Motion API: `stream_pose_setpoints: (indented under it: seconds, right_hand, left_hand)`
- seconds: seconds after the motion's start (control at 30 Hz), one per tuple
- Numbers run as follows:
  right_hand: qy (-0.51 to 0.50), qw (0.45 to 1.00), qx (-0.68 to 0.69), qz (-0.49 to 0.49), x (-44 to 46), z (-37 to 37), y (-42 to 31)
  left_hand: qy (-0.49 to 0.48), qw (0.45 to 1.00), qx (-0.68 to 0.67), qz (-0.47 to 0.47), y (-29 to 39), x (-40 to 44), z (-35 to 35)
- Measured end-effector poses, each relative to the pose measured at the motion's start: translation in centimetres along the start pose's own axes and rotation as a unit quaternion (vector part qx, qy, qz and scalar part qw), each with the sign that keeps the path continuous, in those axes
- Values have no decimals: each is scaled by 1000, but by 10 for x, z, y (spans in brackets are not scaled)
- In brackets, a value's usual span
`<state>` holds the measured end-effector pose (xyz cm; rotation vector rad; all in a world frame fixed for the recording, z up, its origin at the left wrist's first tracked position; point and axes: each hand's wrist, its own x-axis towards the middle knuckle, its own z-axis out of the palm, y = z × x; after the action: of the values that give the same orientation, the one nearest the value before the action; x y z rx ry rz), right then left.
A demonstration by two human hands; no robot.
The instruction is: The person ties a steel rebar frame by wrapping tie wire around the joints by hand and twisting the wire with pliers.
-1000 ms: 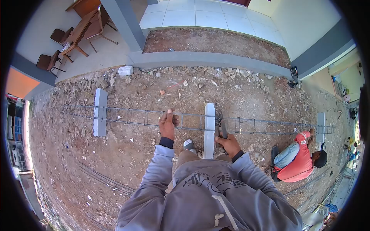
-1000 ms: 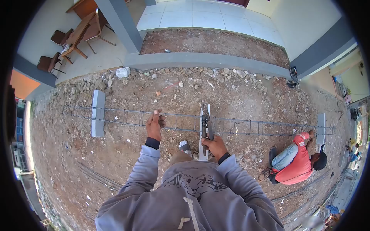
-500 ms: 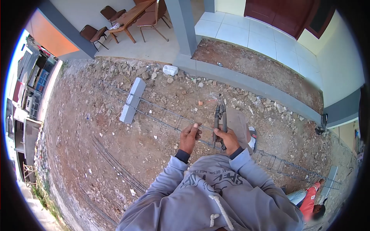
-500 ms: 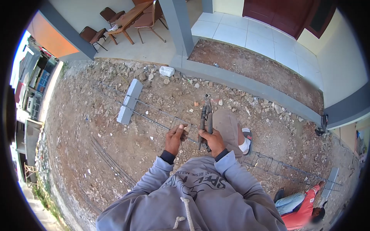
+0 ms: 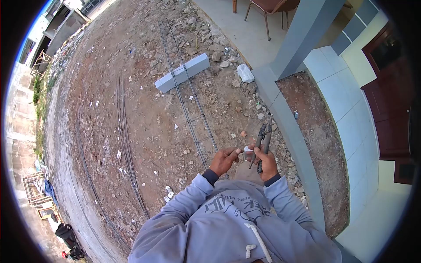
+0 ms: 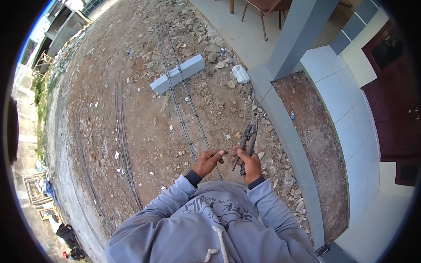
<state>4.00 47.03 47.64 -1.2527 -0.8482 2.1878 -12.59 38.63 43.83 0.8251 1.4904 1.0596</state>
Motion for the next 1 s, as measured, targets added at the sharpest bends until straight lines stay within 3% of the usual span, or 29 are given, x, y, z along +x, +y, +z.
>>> stream_pose_setpoints:
  seconds: [0.17, 0.2, 0.3, 0.43, 0.57, 0.7, 0.83, 1.0]
  right_hand:
    - [-27, 997, -52, -53, 42, -55, -111]
    - [-28, 994, -73, -80, 52, -63, -130]
    - [-34, 987, -101, -119, 71, -69, -173]
    - [-75, 987, -74, -121, 83, -57, -192]
    - [-118, 978, -122, -124, 95, -54, -189]
    - [-174, 968, -143, -109, 101, -56, -187]
    - [-209, 966, -152, -7, 107, -51, -166]
    - [-225, 915, -272, 197, 113, -66, -120]
  left_hand:
    - [-9, 999, 33, 10, 78, 73, 73]
    - [-13, 996, -83, 6, 68, 90, 91]
    - [7, 994, -91, 59, 89, 110, 119]
    - [15, 992, -105, 67, 89, 115, 132]
    - [28, 983, -183, 11, 76, 114, 132]
    - [69, 987, -144, 19, 70, 109, 135]
    - [281, 953, -78, 84, 36, 71, 157]
    - [528, 819, -222, -22, -32, -21, 199]
